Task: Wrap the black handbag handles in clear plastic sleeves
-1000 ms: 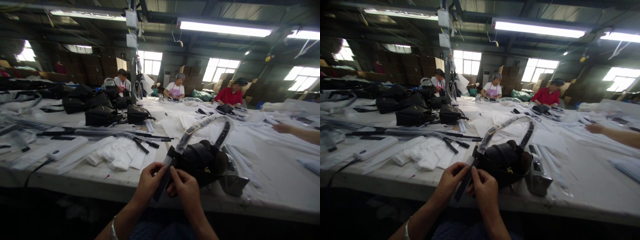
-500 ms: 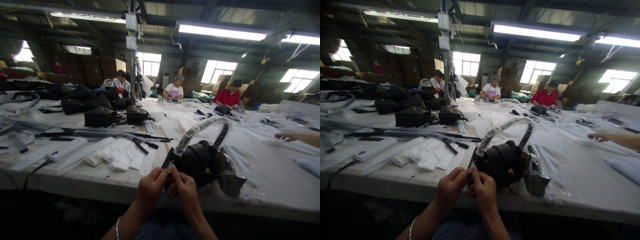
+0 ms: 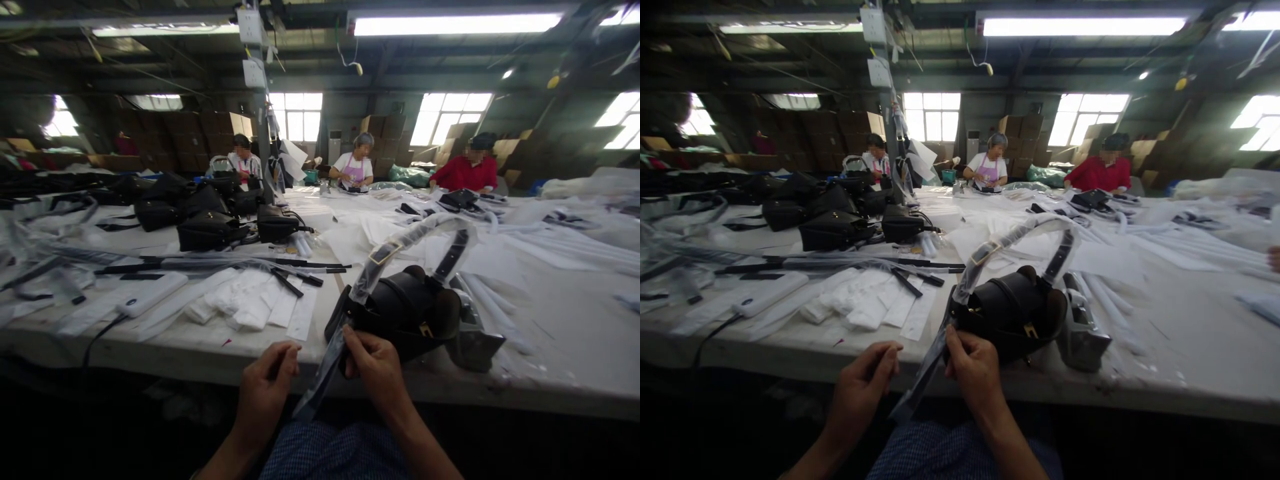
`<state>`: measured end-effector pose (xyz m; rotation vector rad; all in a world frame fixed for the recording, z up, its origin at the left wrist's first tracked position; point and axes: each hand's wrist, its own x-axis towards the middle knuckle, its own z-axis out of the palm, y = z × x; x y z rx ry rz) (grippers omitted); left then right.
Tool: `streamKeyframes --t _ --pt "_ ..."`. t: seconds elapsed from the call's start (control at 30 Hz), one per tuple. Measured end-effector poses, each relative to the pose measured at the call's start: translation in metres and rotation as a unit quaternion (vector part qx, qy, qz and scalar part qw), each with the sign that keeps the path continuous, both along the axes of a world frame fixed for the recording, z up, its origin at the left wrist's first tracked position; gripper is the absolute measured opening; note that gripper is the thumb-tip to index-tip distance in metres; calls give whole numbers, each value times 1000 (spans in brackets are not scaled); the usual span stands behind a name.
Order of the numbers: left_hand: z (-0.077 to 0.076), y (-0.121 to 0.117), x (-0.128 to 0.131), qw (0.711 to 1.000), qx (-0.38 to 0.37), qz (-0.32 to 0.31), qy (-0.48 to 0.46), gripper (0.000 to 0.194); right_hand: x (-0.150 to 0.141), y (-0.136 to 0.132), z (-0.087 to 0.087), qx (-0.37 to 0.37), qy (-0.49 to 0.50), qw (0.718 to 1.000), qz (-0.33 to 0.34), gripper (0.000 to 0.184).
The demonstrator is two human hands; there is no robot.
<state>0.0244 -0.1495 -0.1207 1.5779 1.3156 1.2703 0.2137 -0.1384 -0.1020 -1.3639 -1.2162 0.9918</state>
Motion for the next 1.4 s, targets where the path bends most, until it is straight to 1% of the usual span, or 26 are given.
streamKeyframes --t 0.03,0.07,0.13,0.2,0.27,0.37,0.47,0.53,0.57,0.6,0.67,0.73,0.77,0.8,0.83,0.87,0.9,0.97,1.07,1.17,1.27,1.4 --pt "6 5 3 999 -33 -6 -29 26 0 -1 0 6 -6 1000 1 51" --pt "12 11 8 995 -69 -41 -61 29 0 -2 0 9 -11 1000 1 50" --pt "20 20 23 976 -133 -128 -116 33 1 -4 3 11 -21 1000 4 49" --pt "26 24 39 955 -169 -187 -157 33 3 -5 7 17 -39 999 2 48" --pt "29 24 53 943 -182 -212 -180 33 5 -5 10 34 -66 997 -8 48" --pt "29 24 65 938 -196 -206 -198 33 7 -6 13 72 -130 988 -42 48" --pt "25 29 70 942 -189 -154 -231 33 12 -13 14 121 -203 970 -62 44" --pt "20 33 71 942 -183 -124 -251 35 24 -22 17 150 -234 958 -70 40" --pt "17 34 72 943 -184 -114 -254 36 35 -27 19 164 -243 952 -86 37" --pt "15 35 72 944 -184 -106 -252 37 49 -31 21 176 -250 945 -118 33" --pt "9 36 72 949 -183 -95 -238 36 89 -35 26 189 -261 920 -221 23" --pt "6 34 72 954 -176 -93 -224 34 138 -33 29 166 -276 882 -344 26" --pt "4 33 72 955 -174 -96 -220 34 163 -30 28 137 -287 871 -374 32" --pt "4 32 73 955 -175 -99 -219 34 188 -26 27 113 -286 867 -392 36" --pt "4 31 73 954 -177 -99 -220 34 209 -22 24 79 -269 879 -385 36" --pt "4 30 75 953 -182 -96 -221 35 227 -17 20 35 -233 897 -375 32" --pt "4 30 76 952 -187 -89 -224 36 240 -13 16 9 -214 906 -364 28" --pt "7 29 79 951 -198 -71 -228 39 254 -7 8 -27 -170 927 -334 24" --pt "10 28 80 952 -205 -60 -220 42 253 -2 0 -27 -107 948 -299 30" --pt "11 25 79 955 -199 -56 -211 42 245 -2 0 -3 -44 955 -294 35" --pt "10 24 78 959 -190 -44 -208 42 240 -7 7 16 -4 951 -308 36" --pt "11 22 79 958 -194 -35 -208 45 231 -26 22 36 13 942 -334 36"
